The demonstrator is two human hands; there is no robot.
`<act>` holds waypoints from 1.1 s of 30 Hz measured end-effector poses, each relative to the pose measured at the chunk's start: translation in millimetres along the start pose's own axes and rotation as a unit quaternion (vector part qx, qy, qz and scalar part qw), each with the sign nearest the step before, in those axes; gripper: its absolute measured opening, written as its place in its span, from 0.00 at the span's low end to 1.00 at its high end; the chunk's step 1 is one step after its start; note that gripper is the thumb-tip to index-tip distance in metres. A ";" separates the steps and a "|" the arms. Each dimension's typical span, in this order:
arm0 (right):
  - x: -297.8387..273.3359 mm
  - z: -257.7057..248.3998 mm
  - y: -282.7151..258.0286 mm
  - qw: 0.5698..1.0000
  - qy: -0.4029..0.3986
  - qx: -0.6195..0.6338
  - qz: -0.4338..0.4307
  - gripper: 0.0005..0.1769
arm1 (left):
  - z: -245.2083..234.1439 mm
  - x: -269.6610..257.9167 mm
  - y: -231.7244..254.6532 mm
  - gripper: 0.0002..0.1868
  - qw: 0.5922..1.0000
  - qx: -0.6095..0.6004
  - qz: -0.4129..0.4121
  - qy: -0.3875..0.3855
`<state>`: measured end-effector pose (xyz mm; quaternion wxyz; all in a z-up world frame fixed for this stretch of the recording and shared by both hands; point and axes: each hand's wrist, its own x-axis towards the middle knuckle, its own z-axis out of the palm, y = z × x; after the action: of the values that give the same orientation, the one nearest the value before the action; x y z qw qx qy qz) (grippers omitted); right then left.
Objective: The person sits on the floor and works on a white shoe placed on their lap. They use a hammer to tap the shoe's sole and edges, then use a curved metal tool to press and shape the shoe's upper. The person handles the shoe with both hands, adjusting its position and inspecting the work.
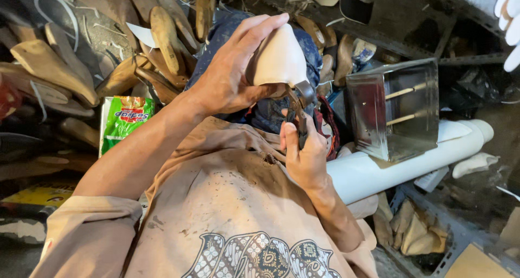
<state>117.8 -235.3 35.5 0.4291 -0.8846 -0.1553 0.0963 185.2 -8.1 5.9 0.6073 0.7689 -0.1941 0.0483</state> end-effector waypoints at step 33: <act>-25.6 -60.7 16.6 0.954 -0.247 -0.018 0.167 0.18 | 1.5 11.9 0.7 0.64 0.984 -0.017 -0.174 -0.032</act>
<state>115.6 -298.5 60.6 0.3388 -0.8542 -0.1084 0.3793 195.6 -12.6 9.9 0.6130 0.7815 -0.0780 -0.0862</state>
